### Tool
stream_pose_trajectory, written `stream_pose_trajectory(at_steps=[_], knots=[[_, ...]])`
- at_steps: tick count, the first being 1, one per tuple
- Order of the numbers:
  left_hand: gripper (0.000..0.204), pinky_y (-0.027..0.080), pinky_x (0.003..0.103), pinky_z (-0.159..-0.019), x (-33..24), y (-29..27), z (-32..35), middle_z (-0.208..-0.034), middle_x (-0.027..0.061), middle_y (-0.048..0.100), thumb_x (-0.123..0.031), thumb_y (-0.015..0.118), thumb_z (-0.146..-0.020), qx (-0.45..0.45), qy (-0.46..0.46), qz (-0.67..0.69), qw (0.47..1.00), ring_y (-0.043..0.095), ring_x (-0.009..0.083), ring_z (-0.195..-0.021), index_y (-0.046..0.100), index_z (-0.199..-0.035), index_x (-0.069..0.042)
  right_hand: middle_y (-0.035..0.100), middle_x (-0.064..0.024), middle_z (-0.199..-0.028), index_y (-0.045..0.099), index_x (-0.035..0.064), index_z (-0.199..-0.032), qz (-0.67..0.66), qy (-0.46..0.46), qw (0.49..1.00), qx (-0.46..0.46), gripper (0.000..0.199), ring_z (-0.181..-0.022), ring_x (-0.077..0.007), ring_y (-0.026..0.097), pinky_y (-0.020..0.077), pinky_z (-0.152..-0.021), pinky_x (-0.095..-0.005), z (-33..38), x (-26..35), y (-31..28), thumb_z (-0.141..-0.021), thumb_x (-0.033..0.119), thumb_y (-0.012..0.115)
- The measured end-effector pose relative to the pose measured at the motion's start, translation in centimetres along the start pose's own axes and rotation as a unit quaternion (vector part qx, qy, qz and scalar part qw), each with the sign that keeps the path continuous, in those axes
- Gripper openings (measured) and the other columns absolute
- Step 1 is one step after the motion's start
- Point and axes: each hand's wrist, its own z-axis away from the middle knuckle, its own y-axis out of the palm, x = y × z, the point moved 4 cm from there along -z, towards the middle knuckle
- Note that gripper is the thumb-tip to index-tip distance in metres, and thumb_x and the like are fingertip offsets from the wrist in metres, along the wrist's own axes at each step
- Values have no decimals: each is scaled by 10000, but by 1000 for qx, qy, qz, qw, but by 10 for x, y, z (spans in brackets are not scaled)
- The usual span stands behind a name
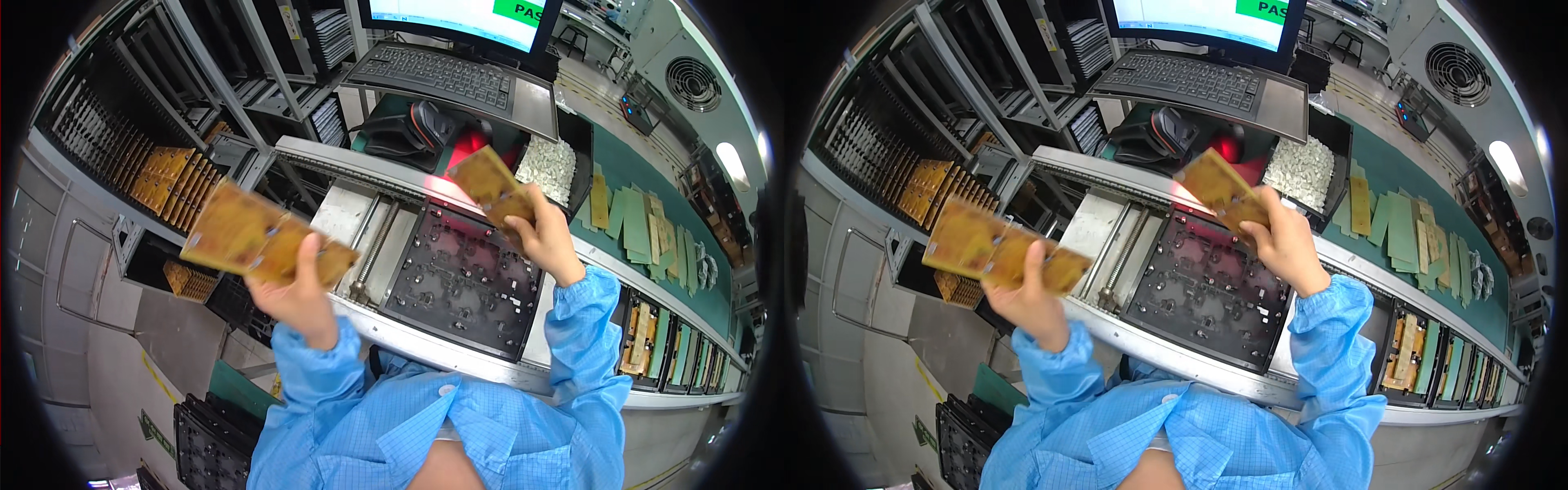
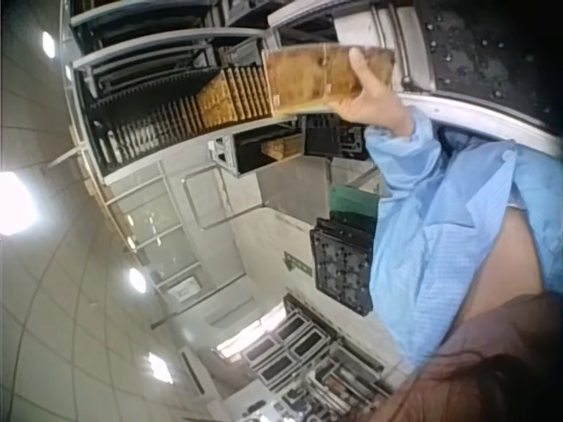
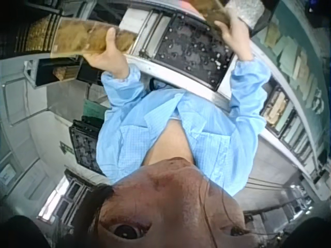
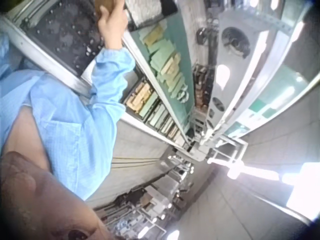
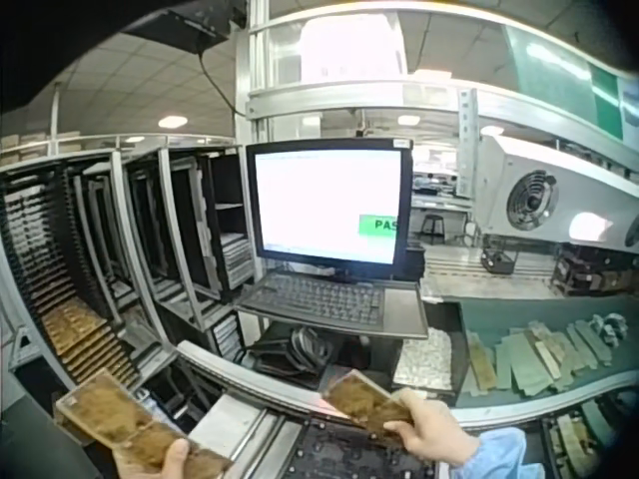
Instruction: Assembling components onto circuit board panels at a manual assembly station.
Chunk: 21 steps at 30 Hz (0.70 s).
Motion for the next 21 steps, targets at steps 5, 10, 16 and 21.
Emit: stream_pose_trajectory(at_steps=[5,10,16,21], knots=[[679,557,337,-951,4,-46,-6,-1319,171,594,93,754,-829,-25,-40,-11,999,624,222,-1125,435,-1425,20,690,-229,-888,570,83,-1182,102,-25,990,97,375,-884,-459,658,516,-747,-494,1,-32,26,-851,160,728],[688,548,320,-944,4,-39,-10,-1311,161,595,89,745,-839,-27,-22,-34,999,623,214,-1119,414,-1441,37,684,-205,-854,591,117,-1171,120,-19,986,111,369,-841,-433,665,509,-715,-490,-5,-49,38,-846,197,748],[655,562,307,-927,12,-44,-10,-1284,158,608,100,749,-833,-14,-31,-33,999,651,197,-1044,447,-1411,33,677,-233,-848,608,115,-1199,115,7,982,148,374,-842,-459,642,495,-725,-488,-4,-55,49,-859,191,744],[621,567,309,-922,19,-46,-9,-1254,153,624,103,748,-834,-8,-43,-41,998,661,196,-1028,470,-1384,25,690,-226,-885,606,85,-1190,94,7,980,176,357,-883,-447,652,500,-736,-482,7,-61,63,-860,150,724]])
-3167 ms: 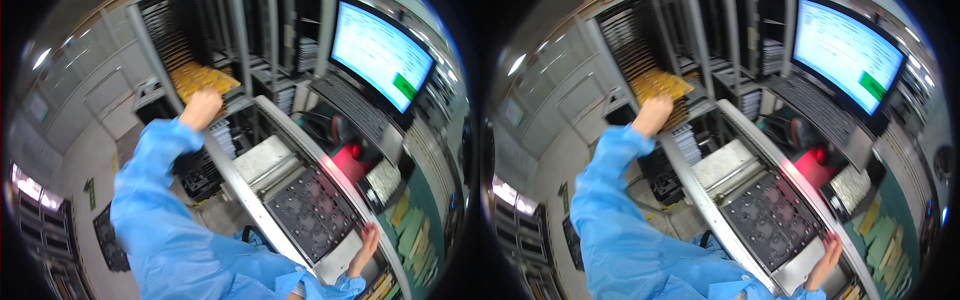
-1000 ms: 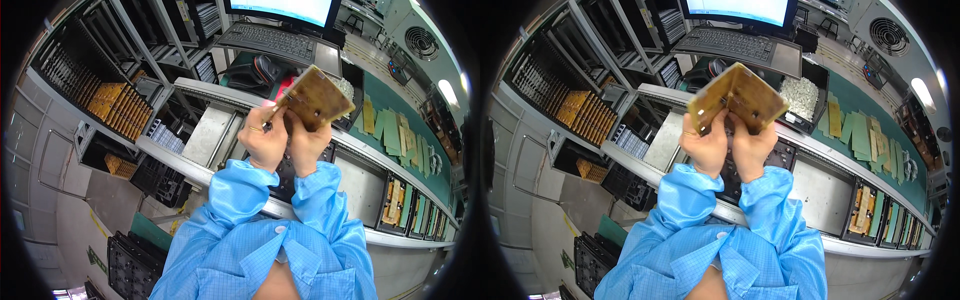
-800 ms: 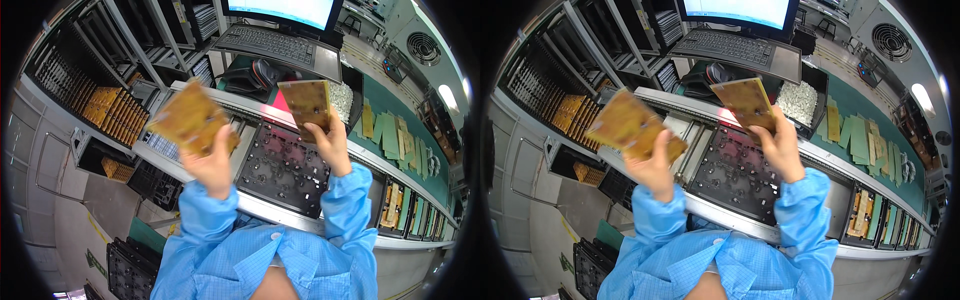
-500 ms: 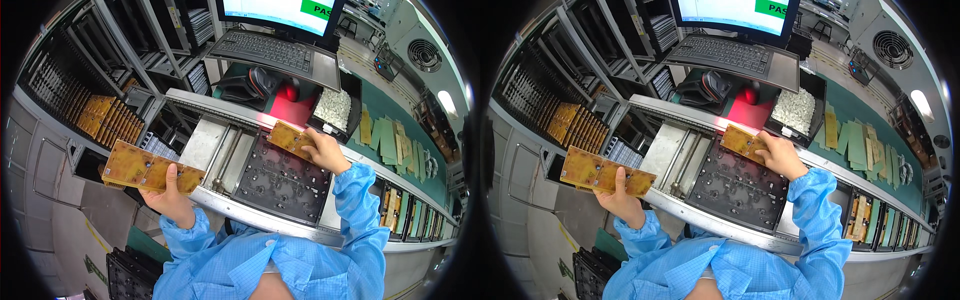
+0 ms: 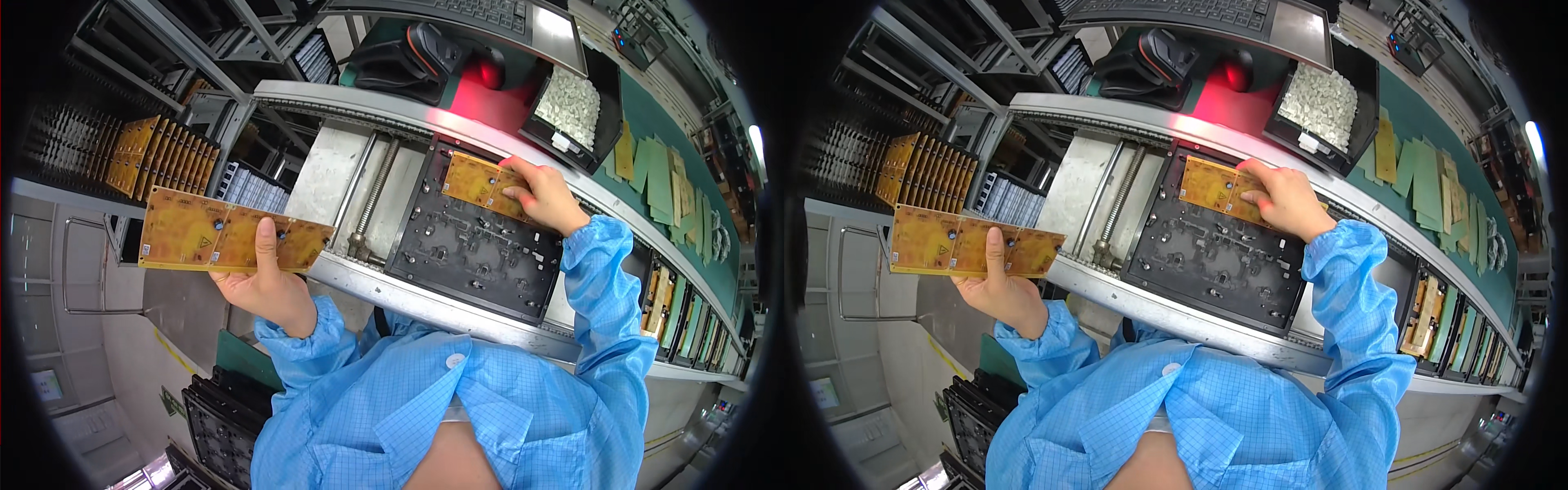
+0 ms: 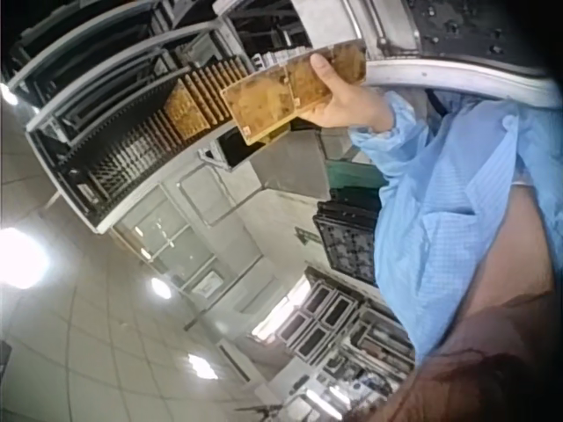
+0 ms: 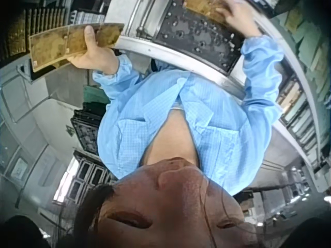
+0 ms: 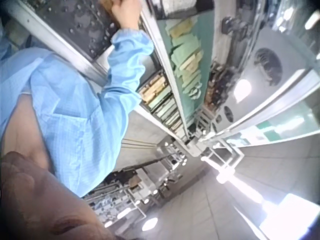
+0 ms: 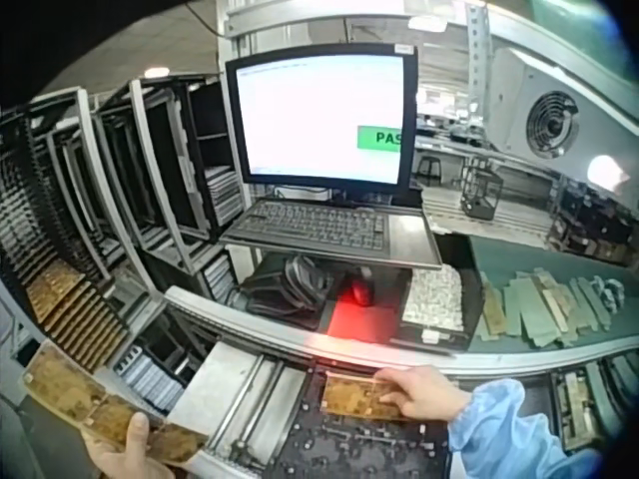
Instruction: Assembling components onto circuit board panels at a manual assembly station.
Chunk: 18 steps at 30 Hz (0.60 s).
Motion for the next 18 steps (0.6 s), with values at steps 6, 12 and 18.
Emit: stream_pose_trajectory(at_steps=[6,12,18], knots=[[601,569,315,-923,6,6,4,-1238,155,632,103,751,-832,8,-13,-3,1000,666,193,-1019,481,-1363,29,697,-227,-958,600,89,-1259,-62,10,998,17,404,-936,-436,655,506,-788,-470,-7,0,13,-872,130,708],[424,587,320,-886,10,1,0,-1162,137,666,45,740,-870,11,22,-31,999,681,178,-969,549,-1248,24,700,-220,-999,594,83,-1296,-44,12,999,24,413,-962,-426,658,505,-807,-468,4,9,19,-895,133,682],[543,570,311,-920,21,1,-2,-1195,142,656,74,770,-832,9,-11,-24,1000,676,189,-1000,526,-1314,26,531,-164,-1362,470,109,-1490,121,50,991,-27,598,-1346,-400,401,357,-1075,-452,25,27,35,-915,112,637]])
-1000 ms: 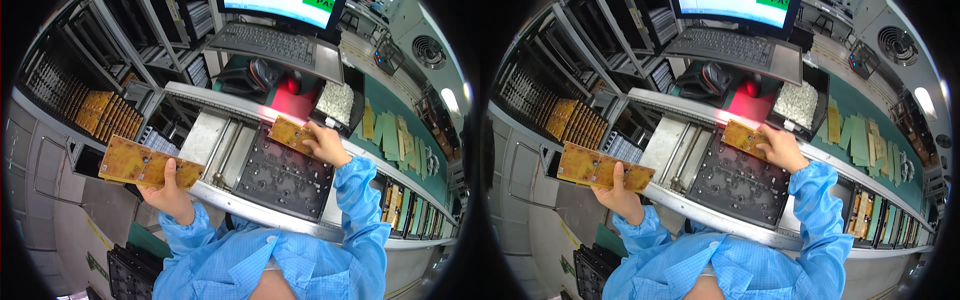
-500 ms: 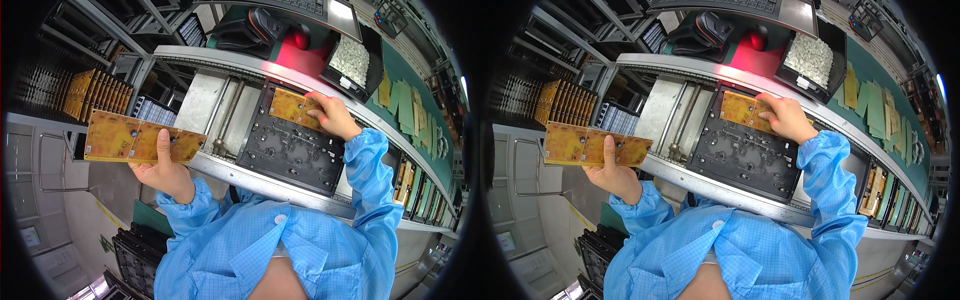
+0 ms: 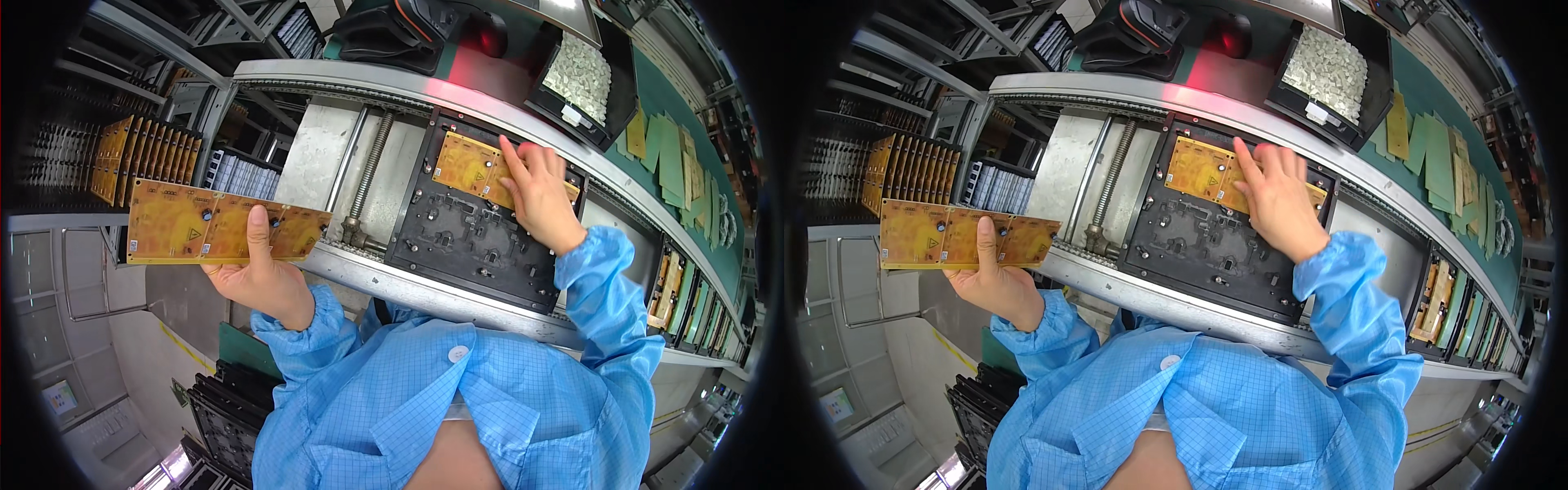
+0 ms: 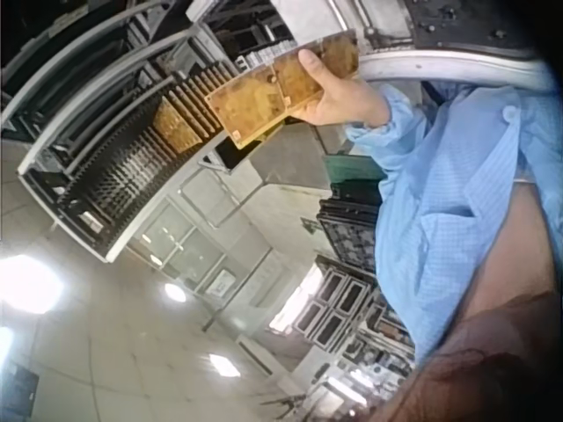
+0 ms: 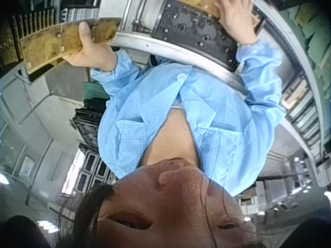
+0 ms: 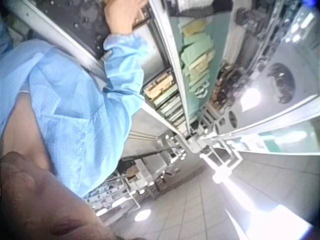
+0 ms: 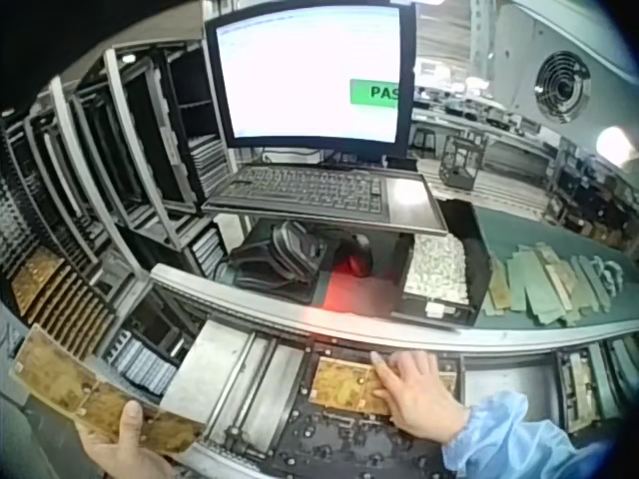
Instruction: Assembling components onto circuit board panels at a manual assembly station.
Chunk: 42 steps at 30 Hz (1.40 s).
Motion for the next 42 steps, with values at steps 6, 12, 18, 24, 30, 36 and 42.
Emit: stream_pose_trajectory(at_steps=[6,12,18,24,30,36,42], knots=[[508,562,306,-920,5,1,-1,-1168,133,666,67,772,-833,4,-13,-4,1000,675,184,-989,543,-1283,19,372,-91,-1596,471,213,-1510,69,1,997,35,540,-1456,-436,302,226,-1150,-615,37,24,1,-984,276,574],[491,545,315,-909,4,27,17,-1197,126,652,80,744,-845,49,-74,77,993,660,187,-1009,537,-1282,-2,431,-99,-1566,518,215,-1479,9,20,999,37,498,-1455,-471,309,174,-1185,-627,44,15,-2,-995,323,558],[429,437,399,-1081,4,73,103,-1312,136,586,-53,620,-972,324,-206,355,852,575,224,-1217,440,-1359,-10,651,-173,-1261,628,14,-1291,-385,-131,910,-81,480,-1219,-346,591,431,-1047,-417,38,101,-71,-846,134,762],[617,236,483,-1207,26,73,67,-1555,168,347,-389,412,-1032,313,-125,167,927,313,276,-1463,295,-1519,-29,599,-119,-944,615,-6,-1275,-220,-31,968,-114,441,-848,-230,571,464,-775,-312,61,5,-69,-849,-105,562],[530,249,493,-1187,23,63,46,-1473,170,481,-397,422,-1035,474,10,-40,879,323,352,-1447,510,-1390,-14,588,-120,-909,626,33,-1324,-132,-43,990,-26,510,-859,-310,553,442,-870,-391,81,5,-24,-824,-67,622],[616,166,555,-1215,33,74,89,-1557,178,408,-360,581,-976,667,139,-233,694,190,452,-1505,463,-1467,-6,576,-139,-1179,615,56,-1352,14,-14,998,-67,535,-1091,-328,534,402,-988,-423,92,23,-22,-825,-30,642],[801,143,576,-1219,27,75,102,-1612,164,323,-509,604,-926,713,180,-278,618,196,424,-1517,377,-1537,-43,485,-148,-1477,582,107,-1408,-5,27,999,-30,498,-1358,-372,431,300,-1116,-482,125,36,-28,-913,154,618]])
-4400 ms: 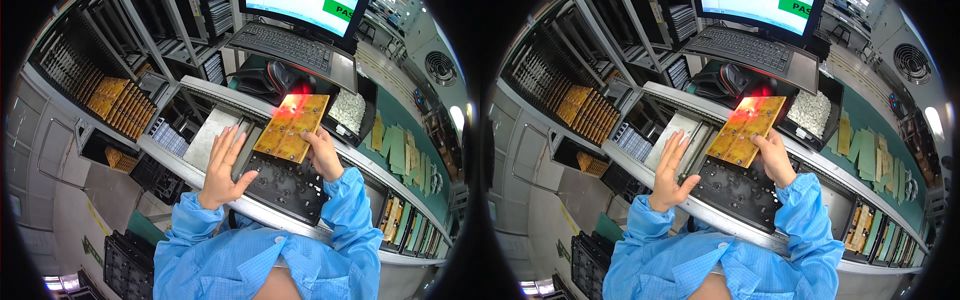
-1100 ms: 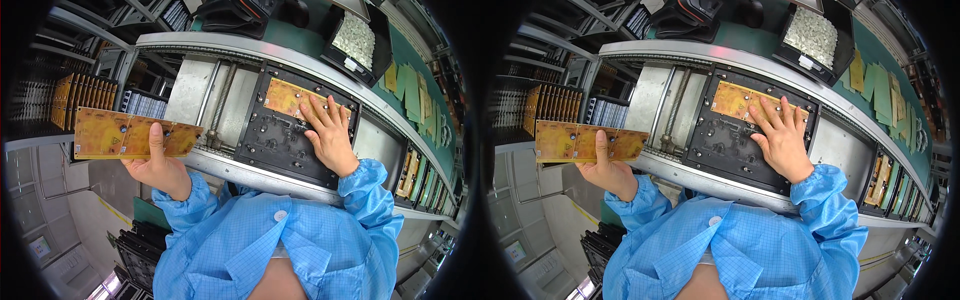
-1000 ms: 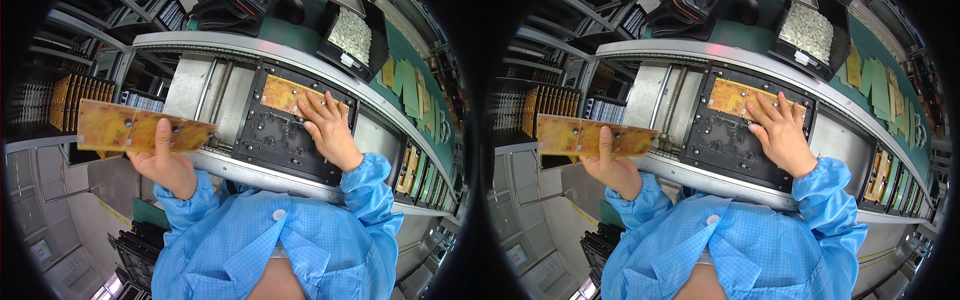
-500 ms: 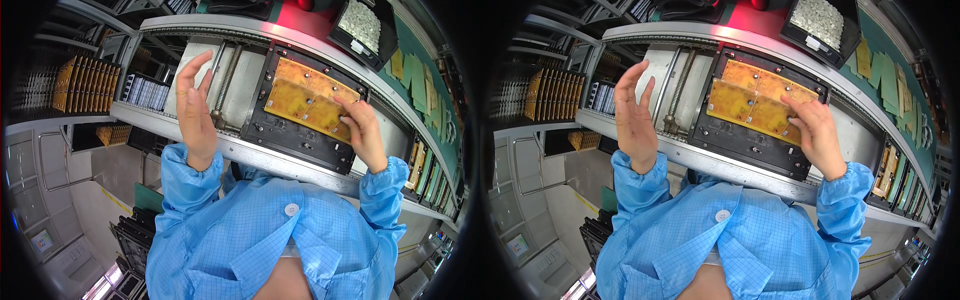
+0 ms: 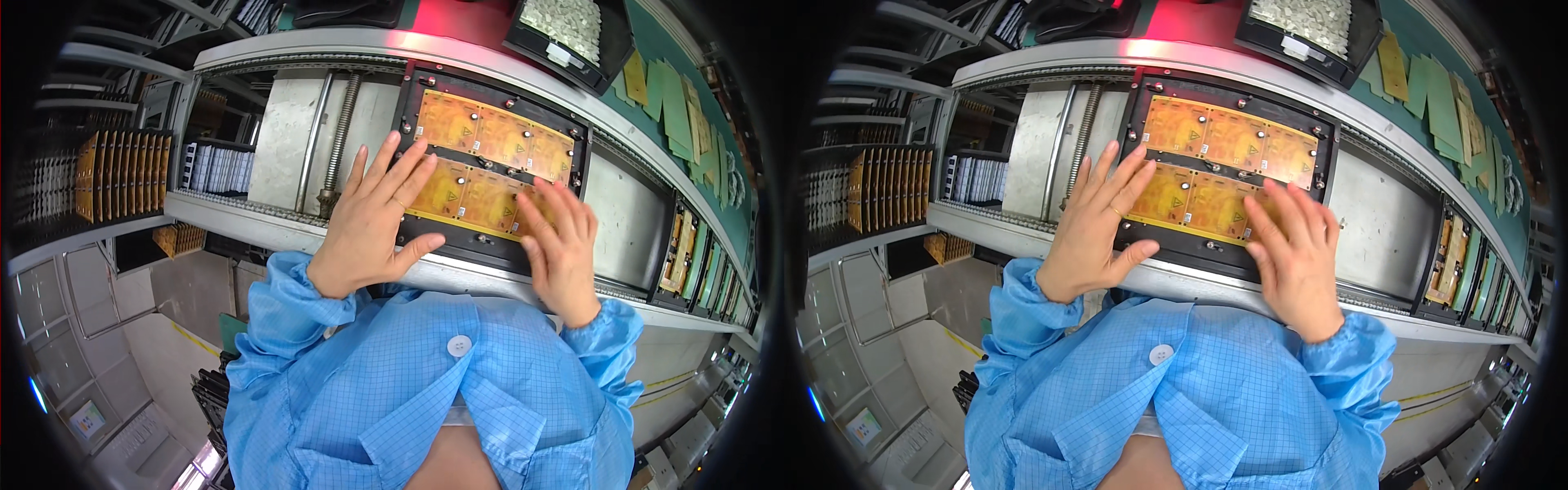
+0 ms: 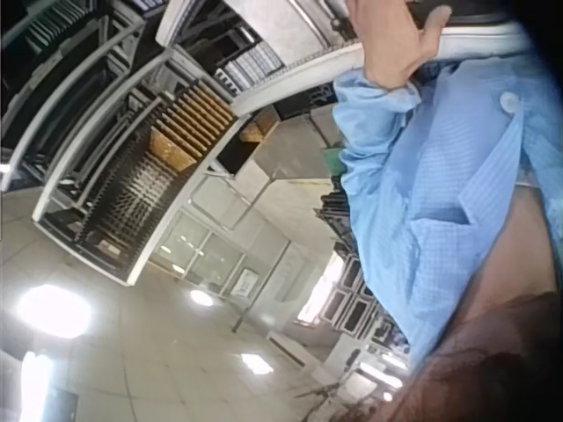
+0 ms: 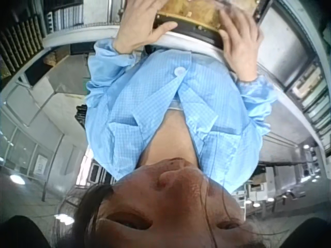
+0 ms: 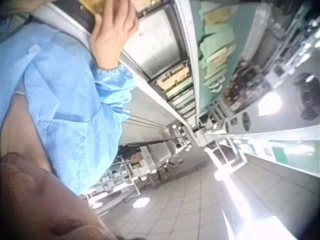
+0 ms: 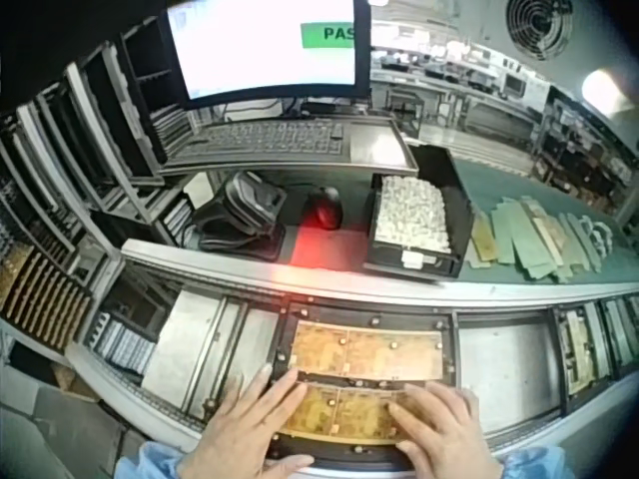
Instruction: Assembling components onto circuit board panels at a manual assembly station.
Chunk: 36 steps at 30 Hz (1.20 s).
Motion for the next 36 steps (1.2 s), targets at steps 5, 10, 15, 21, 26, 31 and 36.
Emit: stream_pose_trajectory(at_steps=[5,10,15,21,26,31,36], knots=[[992,128,564,-1227,-10,23,-1,-1635,149,285,-667,637,-829,71,8,-53,996,212,347,-1528,366,-1545,-37,360,-156,-1603,566,157,-1437,-7,48,997,65,538,-1498,-376,285,211,-1211,-519,28,2,22,-904,168,629],[1001,134,567,-1225,-15,30,-6,-1647,137,265,-675,618,-821,75,-7,-76,994,218,340,-1528,361,-1548,-36,363,-168,-1593,587,176,-1417,-83,98,991,24,577,-1495,-398,277,289,-1199,-511,26,-2,24,-857,58,663],[726,172,563,-1219,0,21,-13,-1621,138,317,-359,611,-937,60,-25,-103,993,248,349,-1514,365,-1552,-61,447,-149,-1542,633,124,-1356,-94,102,990,2,504,-1455,-404,360,368,-1164,-461,24,-8,18,-875,-28,630],[600,200,518,-1229,2,40,-16,-1601,147,339,-86,592,-949,11,-30,-10,999,307,336,-1490,418,-1522,-63,474,-131,-1523,637,133,-1354,-91,113,989,-1,453,-1449,-384,371,359,-1161,-478,31,-6,18,-908,57,652],[595,181,538,-1229,-6,35,-18,-1622,111,313,-126,598,-956,28,-25,-72,997,259,320,-1513,422,-1520,-65,461,-114,-1545,602,148,-1404,59,116,991,23,439,-1481,-361,329,138,-1227,-536,37,1,19,-967,134,568],[596,130,590,-1223,-8,33,-23,-1643,78,282,-172,609,-957,61,-22,-94,993,161,342,-1541,430,-1518,-75,480,-66,-1537,603,137,-1394,41,131,990,22,432,-1498,-320,305,55,-1225,-558,34,2,22,-965,160,564],[555,44,651,-1201,15,12,-5,-1653,138,228,-167,573,-977,8,-91,-117,989,94,415,-1540,449,-1518,-137,489,-38,-1531,595,125,-1398,78,138,987,29,427,-1502,-321,298,11,-1221,-569,42,-2,15,-975,162,553]])
